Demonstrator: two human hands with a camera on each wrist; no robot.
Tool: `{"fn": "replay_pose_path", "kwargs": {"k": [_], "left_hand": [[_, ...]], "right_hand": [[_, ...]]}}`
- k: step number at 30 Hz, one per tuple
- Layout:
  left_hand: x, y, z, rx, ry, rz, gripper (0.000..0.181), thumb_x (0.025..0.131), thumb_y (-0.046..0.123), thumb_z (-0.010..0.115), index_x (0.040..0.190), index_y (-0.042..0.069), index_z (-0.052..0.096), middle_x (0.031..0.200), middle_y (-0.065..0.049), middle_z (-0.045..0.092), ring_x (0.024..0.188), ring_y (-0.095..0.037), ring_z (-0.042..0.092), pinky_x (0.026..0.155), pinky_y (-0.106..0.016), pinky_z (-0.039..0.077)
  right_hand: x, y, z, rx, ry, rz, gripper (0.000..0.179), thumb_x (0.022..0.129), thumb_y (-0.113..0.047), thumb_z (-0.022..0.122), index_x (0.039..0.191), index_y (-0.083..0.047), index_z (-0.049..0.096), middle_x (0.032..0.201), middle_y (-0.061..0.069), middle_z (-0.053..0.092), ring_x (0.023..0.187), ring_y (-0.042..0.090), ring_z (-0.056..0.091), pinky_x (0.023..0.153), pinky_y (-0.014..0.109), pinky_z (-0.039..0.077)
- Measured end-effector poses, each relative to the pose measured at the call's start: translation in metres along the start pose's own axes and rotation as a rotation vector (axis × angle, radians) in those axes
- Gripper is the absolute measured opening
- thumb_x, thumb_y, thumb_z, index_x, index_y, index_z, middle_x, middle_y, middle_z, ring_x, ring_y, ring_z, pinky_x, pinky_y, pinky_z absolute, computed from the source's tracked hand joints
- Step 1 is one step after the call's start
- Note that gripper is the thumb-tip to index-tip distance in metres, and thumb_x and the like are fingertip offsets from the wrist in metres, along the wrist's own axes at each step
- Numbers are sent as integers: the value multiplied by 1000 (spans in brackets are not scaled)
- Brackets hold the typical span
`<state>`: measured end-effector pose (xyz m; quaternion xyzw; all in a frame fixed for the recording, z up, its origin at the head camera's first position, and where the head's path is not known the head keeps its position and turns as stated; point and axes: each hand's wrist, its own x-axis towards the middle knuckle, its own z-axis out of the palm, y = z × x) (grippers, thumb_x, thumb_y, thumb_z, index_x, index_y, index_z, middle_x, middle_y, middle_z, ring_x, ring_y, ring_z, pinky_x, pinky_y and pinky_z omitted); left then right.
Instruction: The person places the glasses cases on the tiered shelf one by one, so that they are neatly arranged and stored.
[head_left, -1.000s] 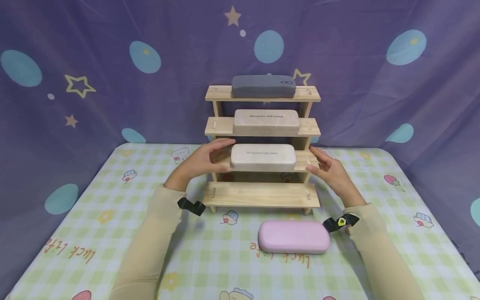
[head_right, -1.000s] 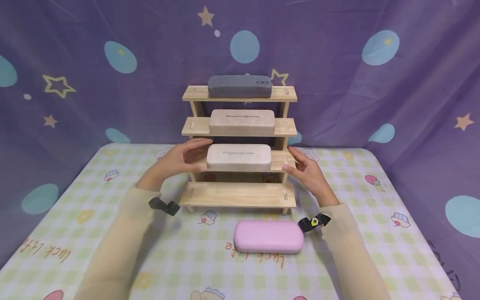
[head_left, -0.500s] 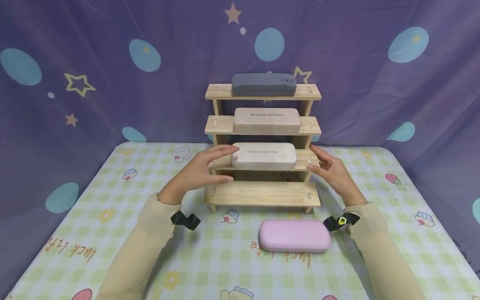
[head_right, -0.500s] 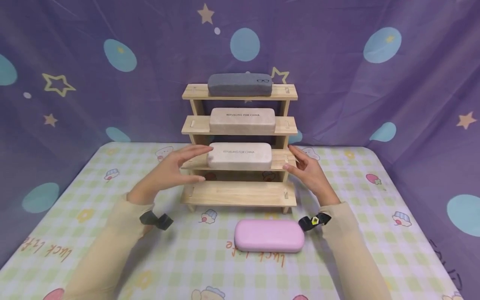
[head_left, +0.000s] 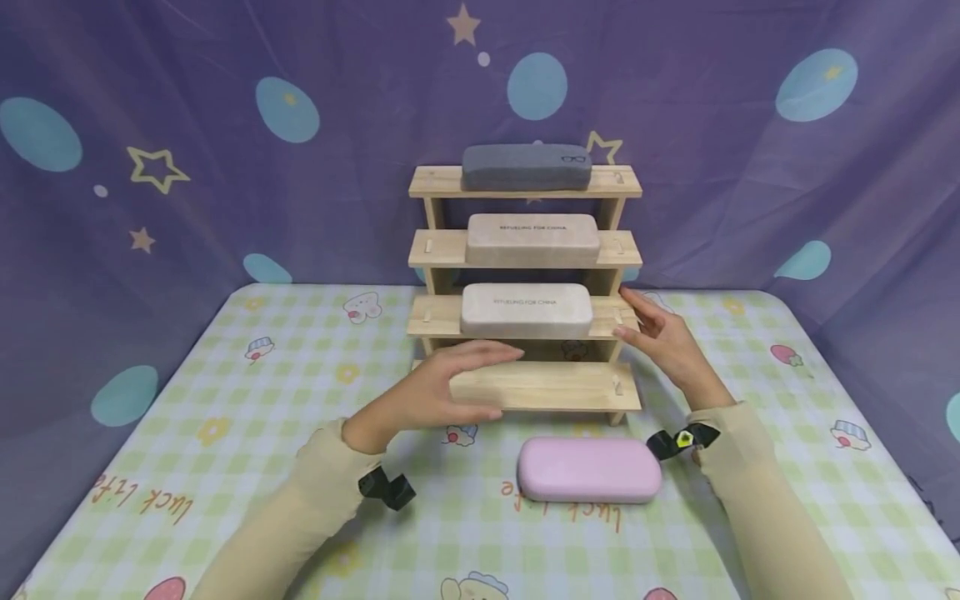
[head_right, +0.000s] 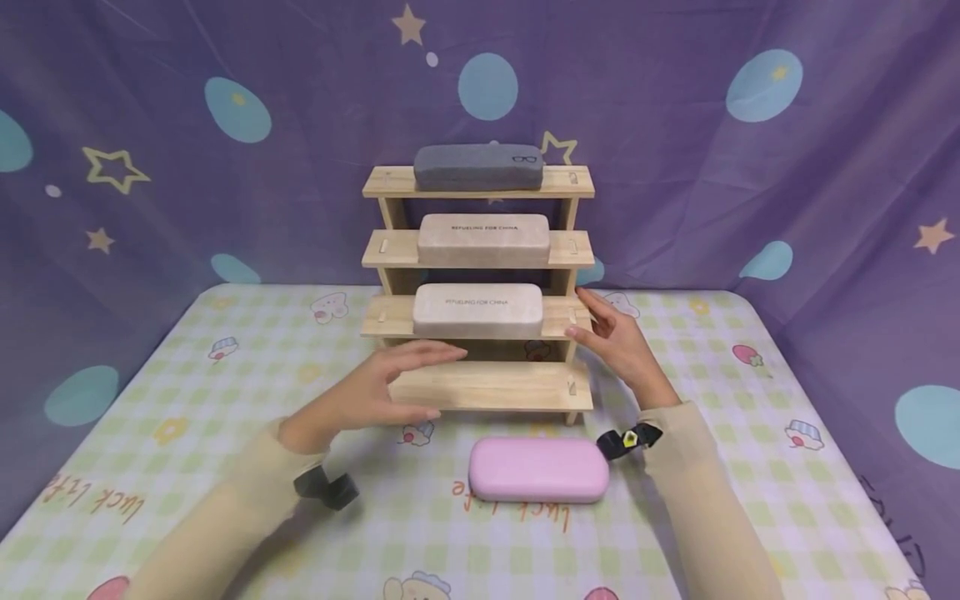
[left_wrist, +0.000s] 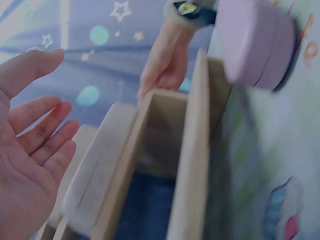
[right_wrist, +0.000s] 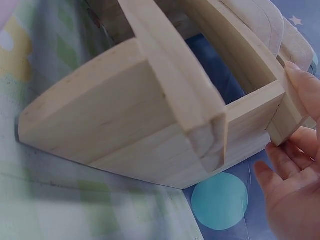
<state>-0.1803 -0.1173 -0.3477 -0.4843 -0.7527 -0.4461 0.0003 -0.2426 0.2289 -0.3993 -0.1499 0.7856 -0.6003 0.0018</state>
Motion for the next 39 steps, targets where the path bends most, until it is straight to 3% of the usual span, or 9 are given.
{"fn": "replay_pose_path", "kwargs": {"k": [6,10,18,23,33,39], "left_hand": [[-3,0,30,-37,-22,-40,61,79,10,76,135,3,50,135,-11,51,125,-22,47,101,-36,40],[-6,1,50,-97,-15,-123,58,81,11,74,133,3,52,135,-7,52,125,-19,47,103,-35,38],[-10,2,74,-246,-7,-226,55,82,12,73,132,6,53,134,-4,53,126,-15,45,105,-38,35],[-12,0,85,-335,-5,-275,56,80,10,75,132,10,54,135,-9,52,127,-14,44,105,-45,34],[-13,-1,99,-316,19,-352,59,78,9,76,132,3,53,138,-8,51,129,-14,43,107,-40,32],[-14,-2,101,-319,37,-432,59,76,10,78,131,6,55,137,0,51,129,-14,43,108,-35,30]], "right_hand": [[1,1,-1,-8,5,1,69,91,-18,64,148,-4,27,155,15,19,142,27,16,107,17,22],[1,0,-1,-12,4,-1,68,91,-18,64,148,-5,28,155,14,19,142,27,16,106,15,23],[1,0,-1,10,14,-9,68,91,-14,63,147,-3,28,155,17,19,142,27,18,106,15,24],[1,2,-1,-11,9,-11,69,91,-17,64,148,-3,27,155,15,19,141,28,18,103,11,25],[1,1,0,-3,15,-9,68,90,-16,64,147,-3,29,154,17,20,141,27,19,105,13,25],[1,0,0,1,16,-9,68,90,-16,64,147,-3,29,154,19,19,141,28,19,107,18,24]]}}
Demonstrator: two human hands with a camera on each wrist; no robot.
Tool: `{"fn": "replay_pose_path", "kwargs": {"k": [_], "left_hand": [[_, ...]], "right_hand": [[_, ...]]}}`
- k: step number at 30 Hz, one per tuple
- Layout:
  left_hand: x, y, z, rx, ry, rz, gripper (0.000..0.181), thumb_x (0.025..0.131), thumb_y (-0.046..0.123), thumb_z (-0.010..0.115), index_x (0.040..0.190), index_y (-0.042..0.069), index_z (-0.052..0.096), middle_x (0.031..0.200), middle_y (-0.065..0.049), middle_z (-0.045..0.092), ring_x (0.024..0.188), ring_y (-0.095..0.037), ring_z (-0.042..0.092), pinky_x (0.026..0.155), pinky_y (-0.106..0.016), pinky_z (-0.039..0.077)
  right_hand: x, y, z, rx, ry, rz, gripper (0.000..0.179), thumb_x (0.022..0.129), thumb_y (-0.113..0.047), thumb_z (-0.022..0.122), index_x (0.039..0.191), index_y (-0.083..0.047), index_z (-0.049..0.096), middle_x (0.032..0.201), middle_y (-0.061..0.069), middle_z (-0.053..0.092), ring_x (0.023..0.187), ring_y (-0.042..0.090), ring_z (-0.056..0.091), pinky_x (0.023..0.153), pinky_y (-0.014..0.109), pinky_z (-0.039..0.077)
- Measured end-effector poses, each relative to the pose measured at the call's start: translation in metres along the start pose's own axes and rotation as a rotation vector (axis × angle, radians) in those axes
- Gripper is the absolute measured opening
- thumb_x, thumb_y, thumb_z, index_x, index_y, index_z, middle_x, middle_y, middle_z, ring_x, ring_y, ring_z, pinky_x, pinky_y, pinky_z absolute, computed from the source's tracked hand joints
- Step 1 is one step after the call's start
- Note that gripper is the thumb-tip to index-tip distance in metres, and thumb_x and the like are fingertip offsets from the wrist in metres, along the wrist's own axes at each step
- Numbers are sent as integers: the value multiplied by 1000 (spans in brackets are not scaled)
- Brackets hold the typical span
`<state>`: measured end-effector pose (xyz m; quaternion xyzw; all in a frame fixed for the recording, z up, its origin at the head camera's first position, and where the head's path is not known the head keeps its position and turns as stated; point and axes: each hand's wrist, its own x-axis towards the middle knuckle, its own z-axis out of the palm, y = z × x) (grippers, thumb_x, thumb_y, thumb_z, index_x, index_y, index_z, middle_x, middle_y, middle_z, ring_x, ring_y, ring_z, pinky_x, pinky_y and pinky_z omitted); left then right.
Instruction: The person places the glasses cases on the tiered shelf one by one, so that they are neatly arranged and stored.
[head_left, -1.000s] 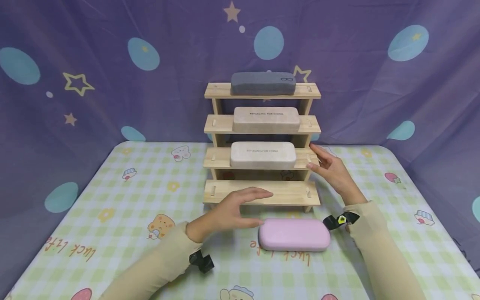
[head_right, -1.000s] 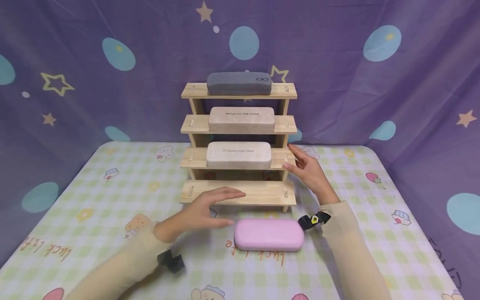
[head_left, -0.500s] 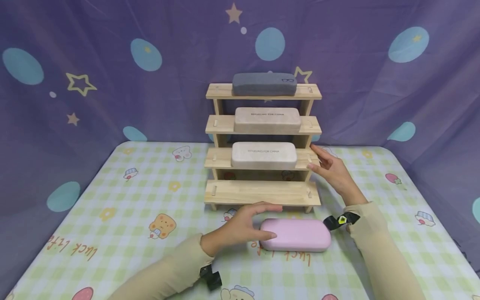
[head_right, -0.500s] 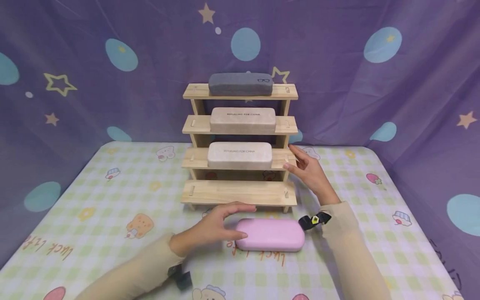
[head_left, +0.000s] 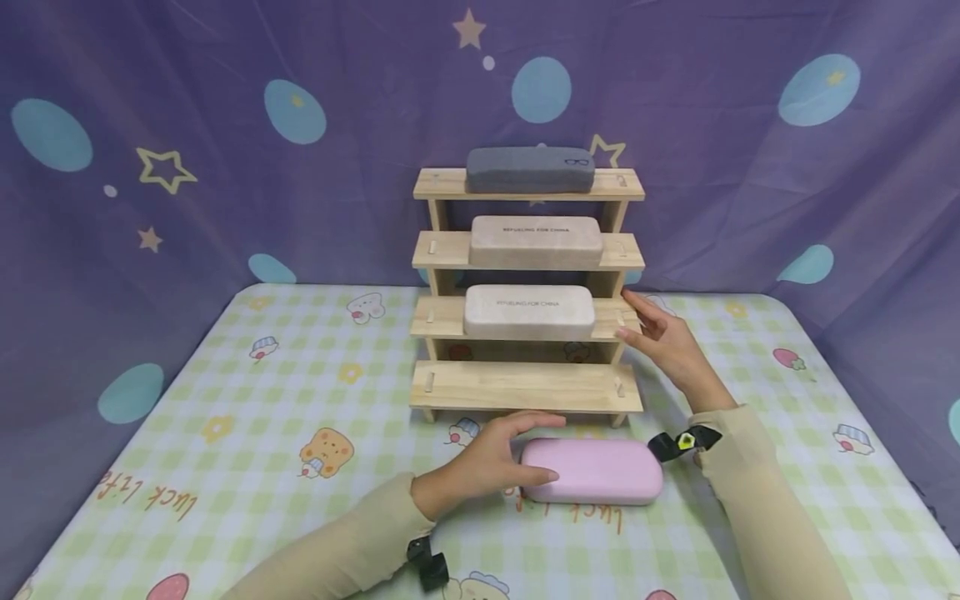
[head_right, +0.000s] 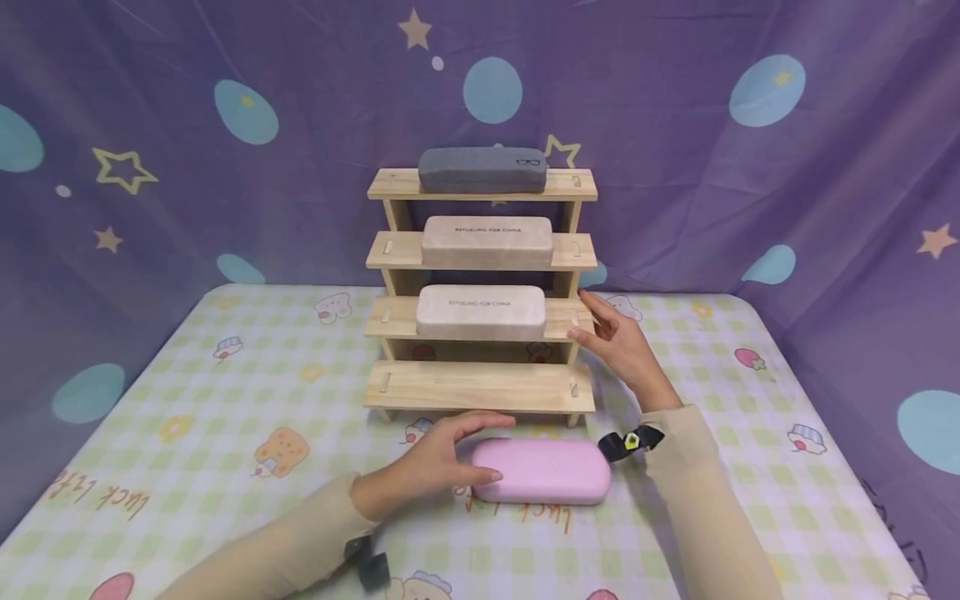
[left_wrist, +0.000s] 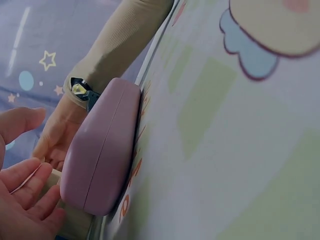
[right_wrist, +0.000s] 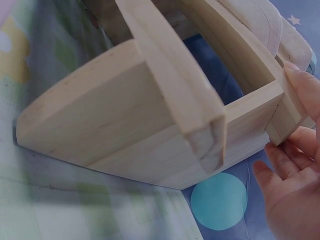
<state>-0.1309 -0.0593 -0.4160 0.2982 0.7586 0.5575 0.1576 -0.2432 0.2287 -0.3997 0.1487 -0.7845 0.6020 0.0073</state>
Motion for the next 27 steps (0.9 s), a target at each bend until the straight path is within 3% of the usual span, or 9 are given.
{"fn": "replay_pose_path", "kwargs": {"k": [5,12,18,27], "left_hand": [[0,-2,2,-33,17,-58,63,73,8,80,131,6,55,136,2,52,127,-17,44,107,-34,31],[-3,-9,8,-104,29,-145,67,71,5,81,132,10,55,132,-4,54,117,-19,49,98,-26,36],[-3,-14,12,-185,14,-167,74,69,1,80,136,8,50,134,-13,50,114,-15,49,95,-25,37],[-6,-20,15,-188,-10,-195,82,65,-2,82,138,12,47,129,-6,52,112,-14,50,92,-24,40]], "right_hand": [[1,0,0,-3,-6,-6,69,91,-16,64,147,-2,28,154,19,18,141,28,18,104,12,25],[0,0,0,1,-7,-2,69,90,-15,64,147,-2,27,155,17,19,141,28,18,104,13,26],[-1,-2,1,11,1,0,67,91,-12,64,147,-2,29,154,17,19,141,27,19,107,19,25],[-2,-4,2,17,0,-15,66,91,-9,63,147,-2,29,154,18,19,141,30,19,104,15,27]]}}
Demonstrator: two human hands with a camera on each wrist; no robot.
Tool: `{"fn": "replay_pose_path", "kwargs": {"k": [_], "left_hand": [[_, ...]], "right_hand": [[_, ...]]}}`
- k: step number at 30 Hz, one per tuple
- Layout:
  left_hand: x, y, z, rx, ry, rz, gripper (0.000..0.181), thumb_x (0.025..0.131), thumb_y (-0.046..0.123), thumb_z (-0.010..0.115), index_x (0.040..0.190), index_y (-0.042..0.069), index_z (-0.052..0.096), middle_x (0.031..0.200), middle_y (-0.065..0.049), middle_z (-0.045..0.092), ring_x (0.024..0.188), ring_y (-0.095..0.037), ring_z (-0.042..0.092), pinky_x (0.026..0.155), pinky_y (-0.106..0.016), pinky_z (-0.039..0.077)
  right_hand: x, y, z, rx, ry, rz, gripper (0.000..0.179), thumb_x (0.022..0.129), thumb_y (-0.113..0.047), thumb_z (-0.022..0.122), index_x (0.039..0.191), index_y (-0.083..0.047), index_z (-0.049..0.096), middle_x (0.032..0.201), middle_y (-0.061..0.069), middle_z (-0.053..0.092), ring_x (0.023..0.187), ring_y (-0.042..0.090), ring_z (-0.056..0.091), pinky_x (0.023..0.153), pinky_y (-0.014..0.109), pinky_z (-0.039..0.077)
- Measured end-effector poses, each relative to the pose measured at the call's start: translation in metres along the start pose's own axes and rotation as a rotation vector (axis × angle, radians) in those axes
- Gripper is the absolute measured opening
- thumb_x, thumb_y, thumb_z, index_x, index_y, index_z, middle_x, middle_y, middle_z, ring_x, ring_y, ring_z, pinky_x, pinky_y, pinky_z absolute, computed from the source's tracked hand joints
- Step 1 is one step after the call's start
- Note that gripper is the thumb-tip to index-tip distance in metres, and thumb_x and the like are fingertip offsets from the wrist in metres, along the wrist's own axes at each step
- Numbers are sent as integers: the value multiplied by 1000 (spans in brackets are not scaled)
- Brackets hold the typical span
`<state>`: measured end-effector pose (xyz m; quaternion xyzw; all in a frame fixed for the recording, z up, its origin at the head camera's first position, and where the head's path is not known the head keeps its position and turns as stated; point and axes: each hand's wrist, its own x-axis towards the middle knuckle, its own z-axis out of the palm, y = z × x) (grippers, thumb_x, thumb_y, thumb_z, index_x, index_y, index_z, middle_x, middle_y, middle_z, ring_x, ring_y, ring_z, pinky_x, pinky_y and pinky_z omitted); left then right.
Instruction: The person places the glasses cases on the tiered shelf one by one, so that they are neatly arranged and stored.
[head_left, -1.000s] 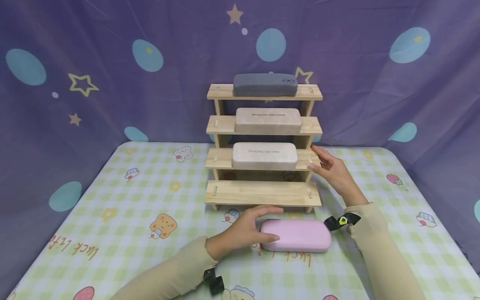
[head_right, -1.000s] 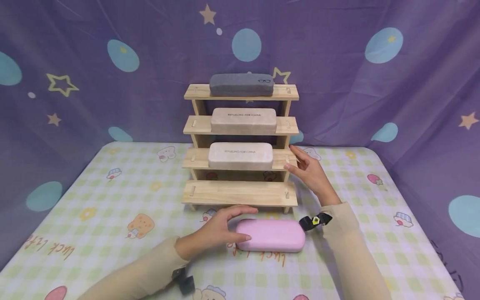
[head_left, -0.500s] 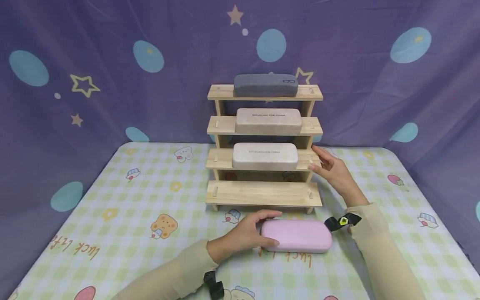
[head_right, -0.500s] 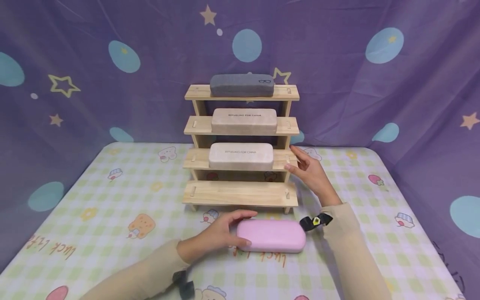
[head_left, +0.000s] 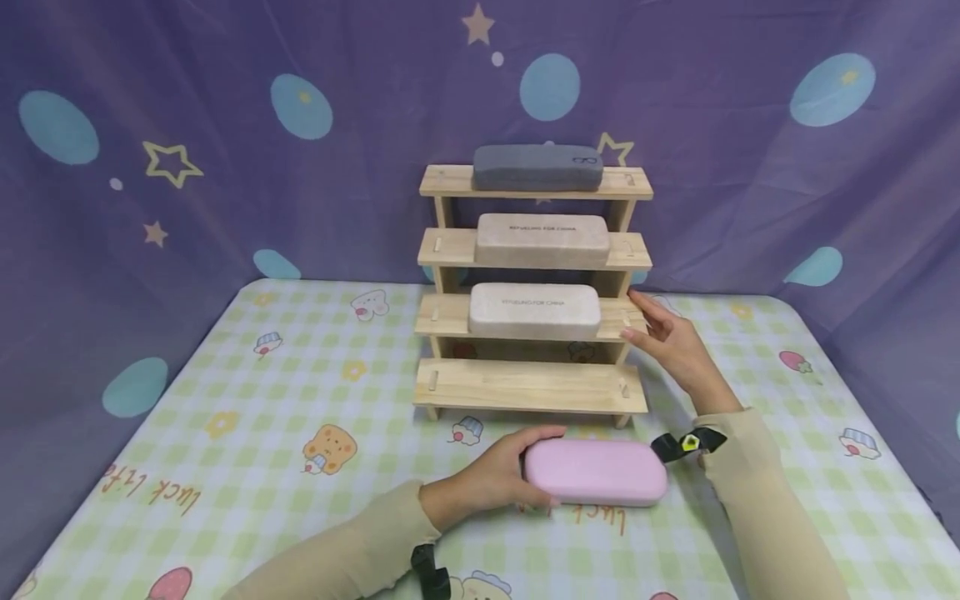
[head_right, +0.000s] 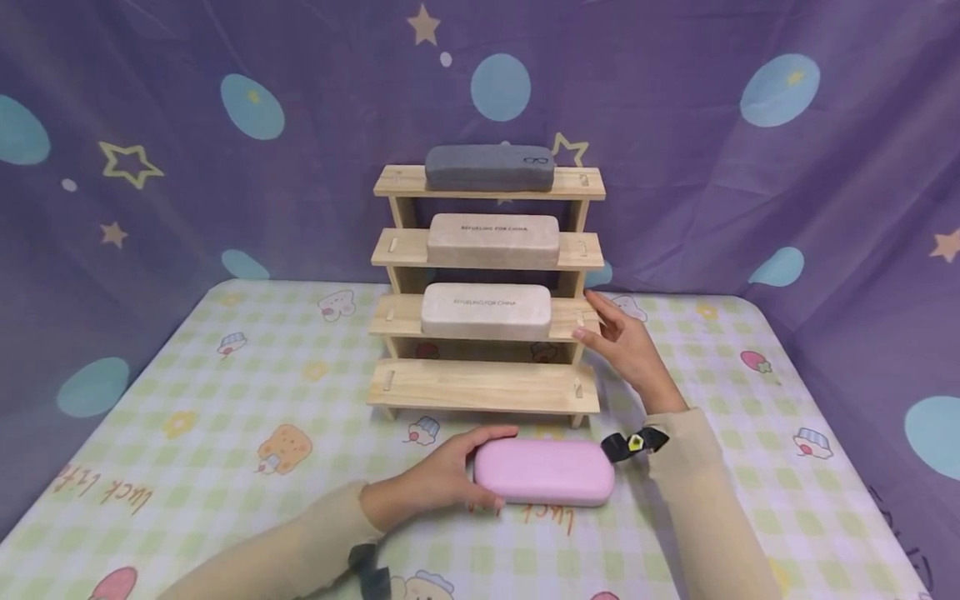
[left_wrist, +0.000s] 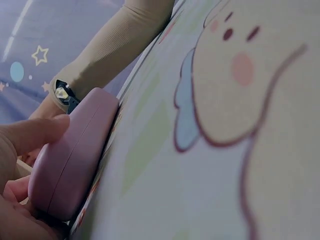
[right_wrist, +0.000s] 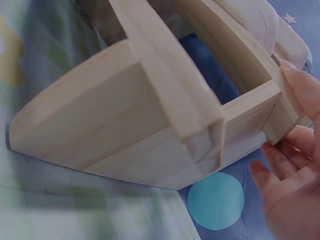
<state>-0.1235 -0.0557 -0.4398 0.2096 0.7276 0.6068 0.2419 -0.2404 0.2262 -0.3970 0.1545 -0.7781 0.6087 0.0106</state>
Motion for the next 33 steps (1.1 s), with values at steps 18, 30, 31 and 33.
{"fn": "replay_pose_path", "kwargs": {"k": [18,30,31,33], "left_hand": [[-1,-2,1,137,2,9,100,60,1,86,145,19,37,141,-7,45,125,-19,44,103,-30,32],[5,-7,-4,258,-14,83,88,61,12,89,139,15,48,132,-1,55,114,-10,52,96,-25,38],[6,-7,-4,262,-12,90,88,61,12,89,138,14,48,131,-2,56,113,-10,52,96,-24,39],[5,-8,-5,266,-3,98,87,60,13,89,137,14,50,130,-2,57,112,-9,53,95,-24,40]], "right_hand": [[0,-3,1,-16,4,2,66,90,-6,62,147,-1,29,154,19,19,141,31,18,104,13,25],[0,-1,-1,-16,11,-7,64,91,-7,62,146,-1,30,154,19,21,141,31,19,104,13,26],[0,-1,-1,-14,10,-5,64,91,-7,62,146,-1,30,154,19,20,141,31,19,104,13,27],[0,0,0,3,1,-6,65,91,-6,61,146,0,28,154,20,19,141,31,19,103,13,28]]}}
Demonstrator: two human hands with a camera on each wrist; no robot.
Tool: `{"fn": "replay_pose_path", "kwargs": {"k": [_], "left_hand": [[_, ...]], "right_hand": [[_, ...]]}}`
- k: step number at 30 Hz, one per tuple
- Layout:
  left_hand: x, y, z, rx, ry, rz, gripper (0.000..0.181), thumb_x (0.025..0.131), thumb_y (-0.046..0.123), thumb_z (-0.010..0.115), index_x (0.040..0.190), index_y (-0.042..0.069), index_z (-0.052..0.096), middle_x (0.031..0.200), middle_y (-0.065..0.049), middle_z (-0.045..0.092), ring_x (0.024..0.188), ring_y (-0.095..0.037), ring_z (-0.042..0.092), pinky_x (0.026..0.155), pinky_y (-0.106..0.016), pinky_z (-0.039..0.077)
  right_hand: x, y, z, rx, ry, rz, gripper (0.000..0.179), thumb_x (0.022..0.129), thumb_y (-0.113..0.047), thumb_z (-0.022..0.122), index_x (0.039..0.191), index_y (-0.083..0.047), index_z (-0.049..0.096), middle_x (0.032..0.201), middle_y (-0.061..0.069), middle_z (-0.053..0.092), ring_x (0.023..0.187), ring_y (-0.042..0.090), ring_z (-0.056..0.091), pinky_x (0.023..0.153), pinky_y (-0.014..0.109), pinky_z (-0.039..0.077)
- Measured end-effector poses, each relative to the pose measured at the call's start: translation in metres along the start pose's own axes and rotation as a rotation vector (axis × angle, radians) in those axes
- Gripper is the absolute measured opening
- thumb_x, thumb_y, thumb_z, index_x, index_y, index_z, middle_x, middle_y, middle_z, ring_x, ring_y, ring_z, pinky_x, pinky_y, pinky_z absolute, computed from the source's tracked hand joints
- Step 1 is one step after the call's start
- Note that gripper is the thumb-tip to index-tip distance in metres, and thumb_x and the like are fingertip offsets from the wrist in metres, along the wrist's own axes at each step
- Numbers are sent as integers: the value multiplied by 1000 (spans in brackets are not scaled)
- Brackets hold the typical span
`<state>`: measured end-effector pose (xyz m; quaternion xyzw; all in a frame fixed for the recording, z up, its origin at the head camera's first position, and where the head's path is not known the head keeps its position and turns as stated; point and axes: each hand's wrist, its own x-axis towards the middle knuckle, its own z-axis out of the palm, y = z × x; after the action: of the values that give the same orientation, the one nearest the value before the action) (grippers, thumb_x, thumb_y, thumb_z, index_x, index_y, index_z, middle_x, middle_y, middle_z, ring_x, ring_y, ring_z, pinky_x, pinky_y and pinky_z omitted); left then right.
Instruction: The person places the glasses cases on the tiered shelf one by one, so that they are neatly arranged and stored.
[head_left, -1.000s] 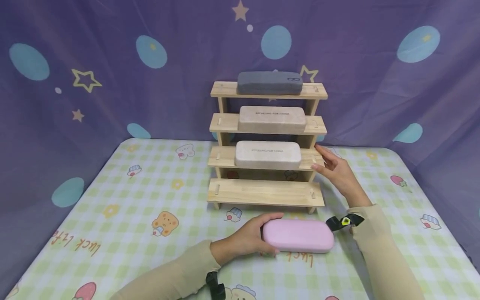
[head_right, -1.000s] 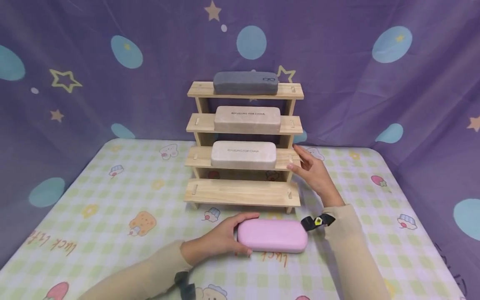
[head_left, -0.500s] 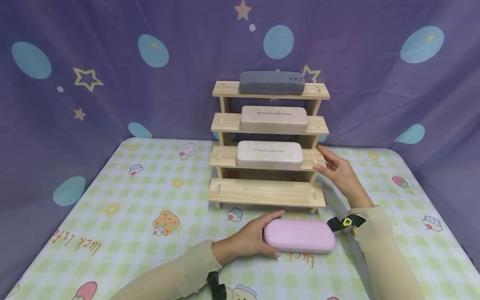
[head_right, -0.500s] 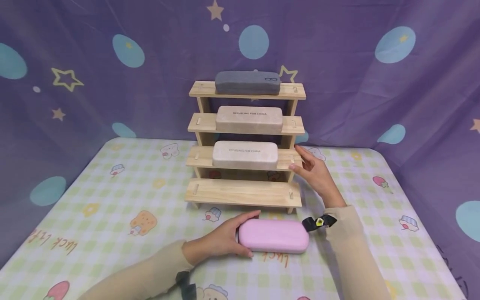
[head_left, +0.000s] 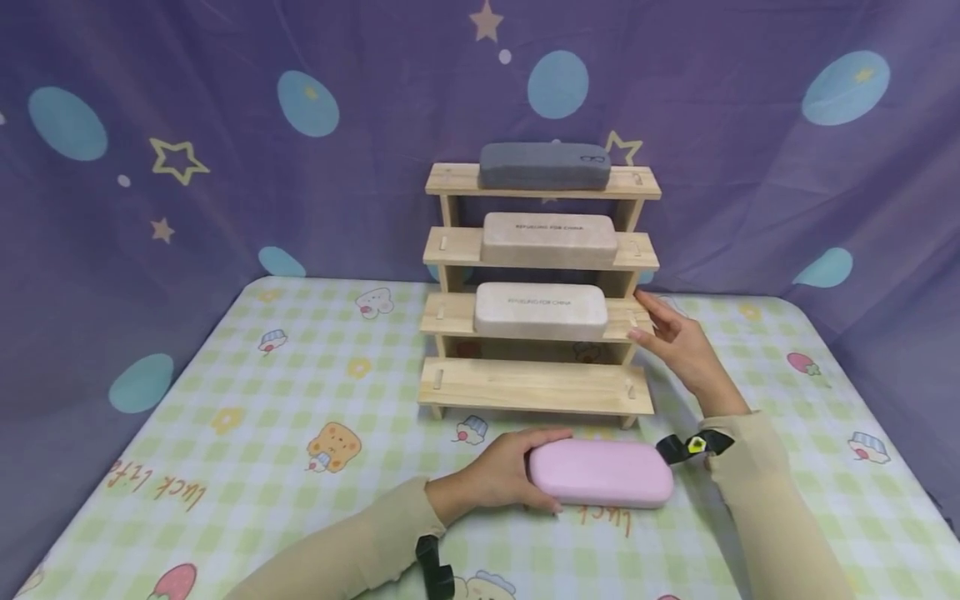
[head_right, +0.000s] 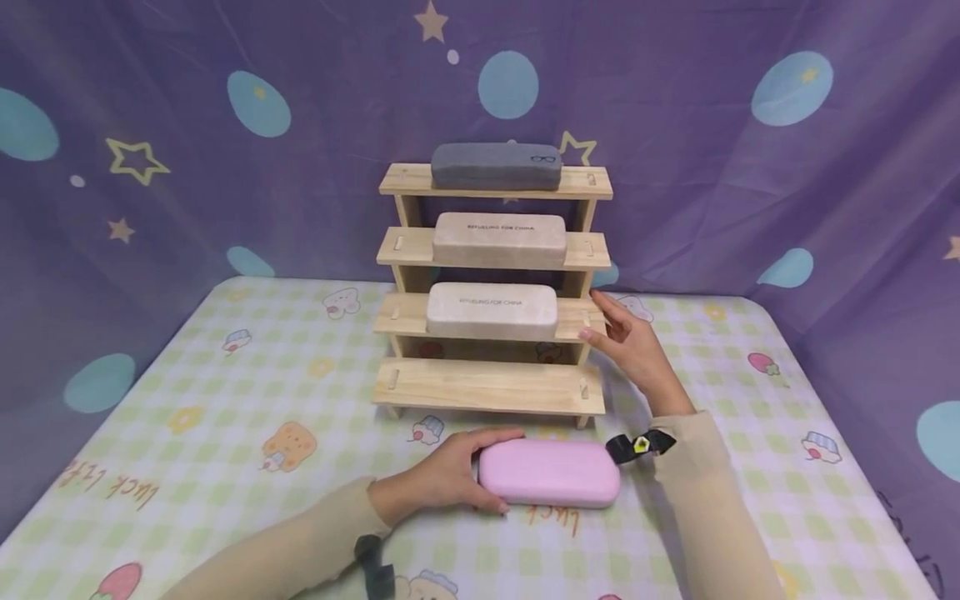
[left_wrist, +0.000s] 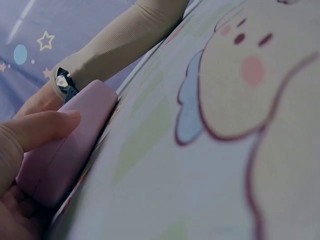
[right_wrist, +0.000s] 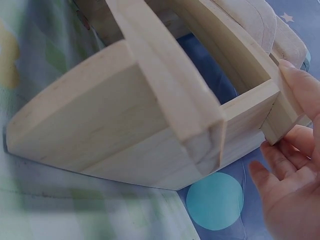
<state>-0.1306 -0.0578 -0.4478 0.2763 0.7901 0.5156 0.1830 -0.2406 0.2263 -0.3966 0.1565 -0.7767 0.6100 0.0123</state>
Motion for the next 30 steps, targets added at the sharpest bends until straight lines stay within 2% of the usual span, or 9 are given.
{"fn": "replay_pose_path", "kwargs": {"k": [7,12,19,26,30], "left_hand": [[0,0,0,-40,24,4,83,59,11,90,134,13,54,125,-2,60,106,-8,55,89,-22,42],[0,0,0,-31,36,15,80,59,12,90,132,12,56,122,-3,62,103,-8,56,87,-22,43],[-1,1,-2,-23,38,39,76,61,17,89,130,10,57,115,-3,63,94,-6,57,75,-22,50],[-2,2,-7,26,61,79,75,59,19,89,128,9,59,112,-4,66,94,-7,59,81,-23,47],[-2,3,-12,54,48,88,76,60,22,89,129,13,59,114,-2,65,96,-7,59,81,-23,46]], "right_hand": [[0,-1,1,15,-5,3,65,91,-5,60,146,2,27,154,19,19,140,33,19,99,11,31],[-1,-1,1,-2,2,13,65,91,-6,61,146,0,28,154,18,19,140,32,19,101,11,29],[-1,-1,0,6,4,11,65,91,-6,61,146,1,28,154,19,18,140,33,20,99,11,32],[-1,-1,2,7,-1,10,65,91,-7,61,146,1,28,154,18,18,141,32,16,103,12,26],[-1,0,1,2,0,14,65,91,-7,61,147,-1,28,155,18,17,141,32,15,105,14,25]]}}
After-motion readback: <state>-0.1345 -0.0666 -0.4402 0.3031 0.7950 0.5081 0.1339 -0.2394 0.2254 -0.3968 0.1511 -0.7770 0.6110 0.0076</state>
